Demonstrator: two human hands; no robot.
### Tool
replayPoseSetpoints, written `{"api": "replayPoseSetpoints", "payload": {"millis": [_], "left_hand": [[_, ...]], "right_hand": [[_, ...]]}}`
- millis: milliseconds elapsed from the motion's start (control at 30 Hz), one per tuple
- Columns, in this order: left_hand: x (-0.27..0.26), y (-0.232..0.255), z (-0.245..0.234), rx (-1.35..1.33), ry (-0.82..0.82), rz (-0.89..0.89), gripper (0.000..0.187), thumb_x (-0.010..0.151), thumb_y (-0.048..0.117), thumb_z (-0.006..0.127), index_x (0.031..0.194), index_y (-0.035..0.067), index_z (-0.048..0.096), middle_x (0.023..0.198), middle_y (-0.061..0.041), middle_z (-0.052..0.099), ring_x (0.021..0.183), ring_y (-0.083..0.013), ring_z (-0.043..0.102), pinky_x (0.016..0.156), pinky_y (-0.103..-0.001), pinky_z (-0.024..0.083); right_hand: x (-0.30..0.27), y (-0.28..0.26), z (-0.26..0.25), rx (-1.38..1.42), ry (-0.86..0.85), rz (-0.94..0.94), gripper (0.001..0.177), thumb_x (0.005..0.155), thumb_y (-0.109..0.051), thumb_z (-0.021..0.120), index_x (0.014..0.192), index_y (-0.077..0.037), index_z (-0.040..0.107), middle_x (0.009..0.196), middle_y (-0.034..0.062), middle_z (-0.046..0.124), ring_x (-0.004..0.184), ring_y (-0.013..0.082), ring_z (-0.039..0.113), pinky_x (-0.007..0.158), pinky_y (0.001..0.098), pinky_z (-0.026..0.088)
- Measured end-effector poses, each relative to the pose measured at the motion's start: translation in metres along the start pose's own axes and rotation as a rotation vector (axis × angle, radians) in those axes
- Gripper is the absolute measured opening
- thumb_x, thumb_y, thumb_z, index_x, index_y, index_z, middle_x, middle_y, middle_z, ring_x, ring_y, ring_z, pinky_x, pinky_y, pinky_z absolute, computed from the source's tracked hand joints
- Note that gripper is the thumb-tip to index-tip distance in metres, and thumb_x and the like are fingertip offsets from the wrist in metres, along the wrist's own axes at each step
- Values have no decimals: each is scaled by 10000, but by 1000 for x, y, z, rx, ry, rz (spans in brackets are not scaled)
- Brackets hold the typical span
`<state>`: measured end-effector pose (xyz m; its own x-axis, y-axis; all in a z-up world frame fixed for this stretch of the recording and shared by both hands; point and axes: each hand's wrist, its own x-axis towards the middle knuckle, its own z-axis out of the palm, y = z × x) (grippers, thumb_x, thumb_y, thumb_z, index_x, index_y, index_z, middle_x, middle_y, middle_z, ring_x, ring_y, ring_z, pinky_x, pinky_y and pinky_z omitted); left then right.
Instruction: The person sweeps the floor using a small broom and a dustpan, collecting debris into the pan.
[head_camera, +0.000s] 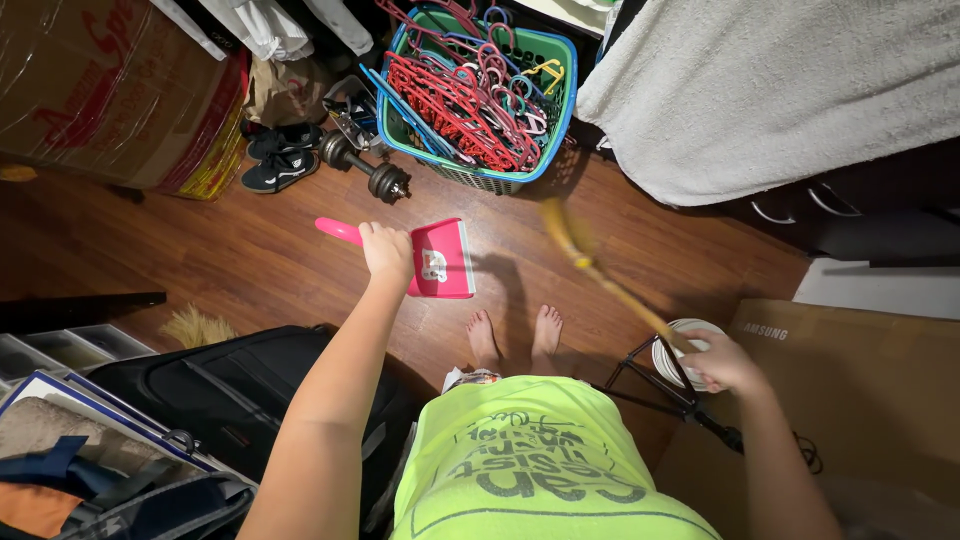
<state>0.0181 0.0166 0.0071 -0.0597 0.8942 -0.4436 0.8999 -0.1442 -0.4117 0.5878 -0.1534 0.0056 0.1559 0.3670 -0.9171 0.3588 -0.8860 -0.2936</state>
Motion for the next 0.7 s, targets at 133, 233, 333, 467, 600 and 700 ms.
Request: {"api": "replayPoseSetpoints", "payload": {"millis": [133,233,333,467,600,700], "left_hand": [[0,1,2,-18,30,-6,176,937,243,614,1010,223,773,1007,-9,757,1081,-228,623,956,-397,339],[-1,3,3,-28,40,-4,177,934,245,609,996,226,774,995,-9,756,1077,-226,620,952,-394,337],[0,4,2,-18,21,-5,186,955,237,596,992,224,778,972,-5,762,1067,-222,625,944,-394,340],[0,4,2,-19,13,-8,193,968,232,592,981,228,784,970,-3,763,1065,-219,629,944,-392,342],[-2,5,0,10,19,0,184,944,229,599,991,224,777,970,-4,760,1055,-217,626,933,-390,342],[-2,6,-2,14,14,-2,186,941,230,598,995,222,776,971,-6,761,1056,-219,625,932,-391,342]], "right_hand": [[36,15,-22,-30,179,50,629,830,34,703,1430,-54,538,556,90,491,435,180,452,399,352,358],[63,18,-20,18,251,36,519,838,33,690,1343,8,573,587,141,509,443,210,461,397,367,362],[82,14,-3,129,288,32,415,838,19,678,1246,30,602,619,125,543,458,188,507,398,354,428],[97,12,29,242,186,-8,354,828,23,662,1177,47,610,622,93,512,449,179,440,374,365,367],[106,13,74,173,139,81,510,809,42,673,1269,-114,517,609,109,501,445,207,454,376,389,361],[104,13,110,-63,106,57,629,810,16,692,1391,-152,521,646,105,573,468,205,543,404,400,504]]}}
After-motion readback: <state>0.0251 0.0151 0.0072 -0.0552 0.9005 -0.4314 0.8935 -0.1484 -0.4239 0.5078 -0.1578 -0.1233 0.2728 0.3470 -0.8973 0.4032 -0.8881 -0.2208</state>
